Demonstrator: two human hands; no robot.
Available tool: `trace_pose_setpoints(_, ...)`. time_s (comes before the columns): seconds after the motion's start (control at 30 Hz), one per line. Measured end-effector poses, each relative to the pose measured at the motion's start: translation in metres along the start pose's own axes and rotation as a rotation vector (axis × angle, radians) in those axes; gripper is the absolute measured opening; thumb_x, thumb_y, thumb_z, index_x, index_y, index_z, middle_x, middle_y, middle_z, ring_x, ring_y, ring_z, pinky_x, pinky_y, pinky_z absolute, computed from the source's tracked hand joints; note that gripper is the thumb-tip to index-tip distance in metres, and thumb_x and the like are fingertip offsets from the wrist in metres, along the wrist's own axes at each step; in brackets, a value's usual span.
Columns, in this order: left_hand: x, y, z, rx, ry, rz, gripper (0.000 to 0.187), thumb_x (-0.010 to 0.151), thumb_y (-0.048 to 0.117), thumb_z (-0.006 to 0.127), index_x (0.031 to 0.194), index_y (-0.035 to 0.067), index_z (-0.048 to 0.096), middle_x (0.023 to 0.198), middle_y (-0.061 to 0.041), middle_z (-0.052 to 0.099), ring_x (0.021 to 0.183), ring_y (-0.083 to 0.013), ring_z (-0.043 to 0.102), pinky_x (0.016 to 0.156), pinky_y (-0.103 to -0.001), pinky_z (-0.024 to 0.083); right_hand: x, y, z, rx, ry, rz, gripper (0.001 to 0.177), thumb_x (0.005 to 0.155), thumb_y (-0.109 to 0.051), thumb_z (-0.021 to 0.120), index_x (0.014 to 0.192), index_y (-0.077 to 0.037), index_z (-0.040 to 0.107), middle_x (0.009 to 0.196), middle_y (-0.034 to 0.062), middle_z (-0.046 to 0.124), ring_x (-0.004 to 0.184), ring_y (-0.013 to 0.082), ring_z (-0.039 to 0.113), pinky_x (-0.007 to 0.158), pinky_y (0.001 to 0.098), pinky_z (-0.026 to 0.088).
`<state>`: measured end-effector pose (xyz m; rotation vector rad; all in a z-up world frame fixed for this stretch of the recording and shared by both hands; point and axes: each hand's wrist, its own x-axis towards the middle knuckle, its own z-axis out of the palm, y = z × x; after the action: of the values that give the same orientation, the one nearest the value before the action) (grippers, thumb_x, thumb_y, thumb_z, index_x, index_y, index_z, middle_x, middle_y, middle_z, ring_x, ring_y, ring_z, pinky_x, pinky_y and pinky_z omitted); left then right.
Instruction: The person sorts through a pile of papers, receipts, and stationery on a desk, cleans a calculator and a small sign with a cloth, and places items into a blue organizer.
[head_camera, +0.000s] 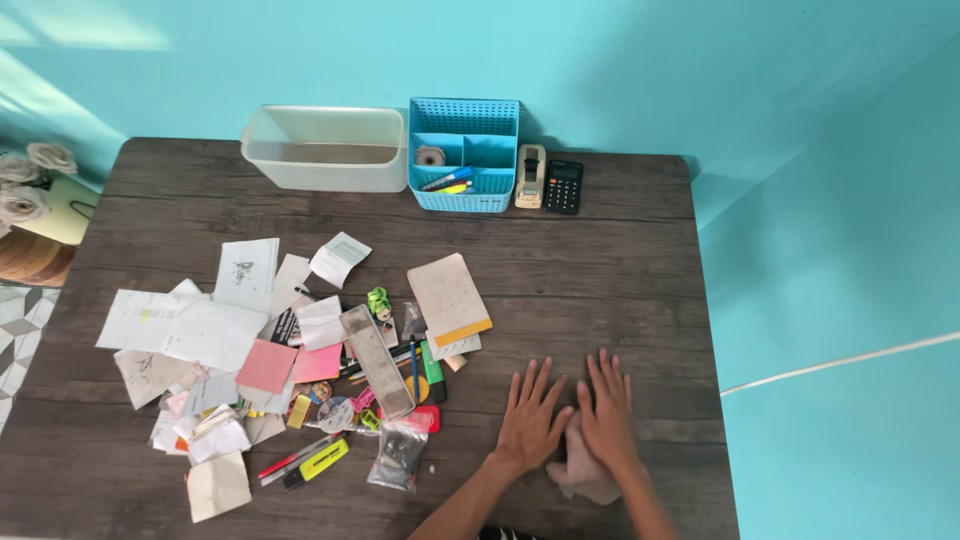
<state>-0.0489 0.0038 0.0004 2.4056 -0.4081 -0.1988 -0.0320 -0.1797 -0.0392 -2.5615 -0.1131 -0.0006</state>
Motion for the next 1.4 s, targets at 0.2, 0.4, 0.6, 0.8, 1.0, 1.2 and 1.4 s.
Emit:
trace_pose_setpoints(0.2,-0.027,-0.006,0.008,0.13,0.035,0.098,0.058,0.102,0.028,0.049,0.155,0.007,0.041,0.167,-0.021,0.02,0.155,-0.0401,0.013,0.122,-0.057,0.01,-0.068,-0.035,0.011,-0.125,0.044,-0.001,0.06,0.103,-0.036,0.041,0.155,-0.007,0.036,0.166,0.0141,0.027,0.155,0.0335,0.016,0.124,0.0523,0.01)
trace_pose_setpoints(0.4,-0.004,-0.009,0.005,0.154,-0.064,-0.041,0.054,0.101,0.028,0.051,0.15,0.008,0.044,0.162,-0.019,0.026,0.153,-0.0383,0.018,0.119,-0.06,0.016,-0.03,-0.04,0.015,-0.21,0.038,-0.007,0.06,0.104,-0.034,0.041,0.155,-0.003,0.034,0.167,0.0177,0.023,0.155,0.0393,0.012,0.122,0.0599,0.005)
trace_pose_setpoints(0.6,0.086,-0.048,-0.01,0.281,0.079,-0.005,0.055,0.1,0.032,0.052,0.148,0.006,0.045,0.163,-0.02,0.026,0.153,-0.0371,0.02,0.121,-0.061,0.017,0.069,-0.035,0.011,-0.116,0.069,-0.071,0.057,0.106,-0.029,0.042,0.155,0.0,0.037,0.165,0.0218,0.029,0.155,0.0428,0.018,0.124,0.0603,0.009)
trace_pose_setpoints(0.8,0.201,-0.078,-0.027,0.375,0.117,-0.063,0.063,0.099,0.034,0.052,0.154,0.008,0.036,0.168,-0.014,0.018,0.153,-0.036,0.02,0.119,-0.062,0.02,0.195,-0.013,0.003,-0.159,0.083,-0.105,0.056,0.105,-0.025,0.047,0.154,0.0,0.039,0.164,0.0218,0.032,0.154,0.0426,0.021,0.125,0.0603,0.011)
trace_pose_setpoints(1.0,0.27,-0.083,-0.028,0.455,0.213,-0.049,0.067,0.101,0.035,0.049,0.16,0.011,0.03,0.17,-0.01,0.018,0.152,-0.029,0.026,0.115,-0.061,0.028,0.286,0.0,0.001,-0.204,0.042,-0.215,0.061,0.099,-0.014,0.051,0.159,-0.017,0.041,0.167,0.0188,0.029,0.156,0.0419,0.02,0.126,0.0621,0.007)
trace_pose_setpoints(1.2,0.279,-0.08,-0.03,0.471,0.155,-0.1,0.064,0.103,0.037,0.041,0.16,0.011,0.029,0.17,-0.008,0.016,0.152,-0.0266,0.025,0.114,-0.059,0.027,0.301,-0.003,-0.004,-0.213,-0.036,-0.166,0.057,0.101,-0.014,0.051,0.156,-0.023,0.043,0.167,0.0085,0.033,0.156,0.0361,0.022,0.125,0.0649,0.003)
trace_pose_setpoints(1.4,0.277,-0.079,-0.031,0.479,0.131,-0.101,0.063,0.105,0.037,0.036,0.162,0.011,0.027,0.172,-0.002,0.012,0.154,-0.0264,0.022,0.116,-0.059,0.025,0.299,-0.003,-0.004,-0.183,-0.016,-0.142,0.056,0.102,-0.016,0.049,0.157,-0.017,0.041,0.168,0.0109,0.03,0.156,0.0386,0.02,0.123,0.0678,0.001)
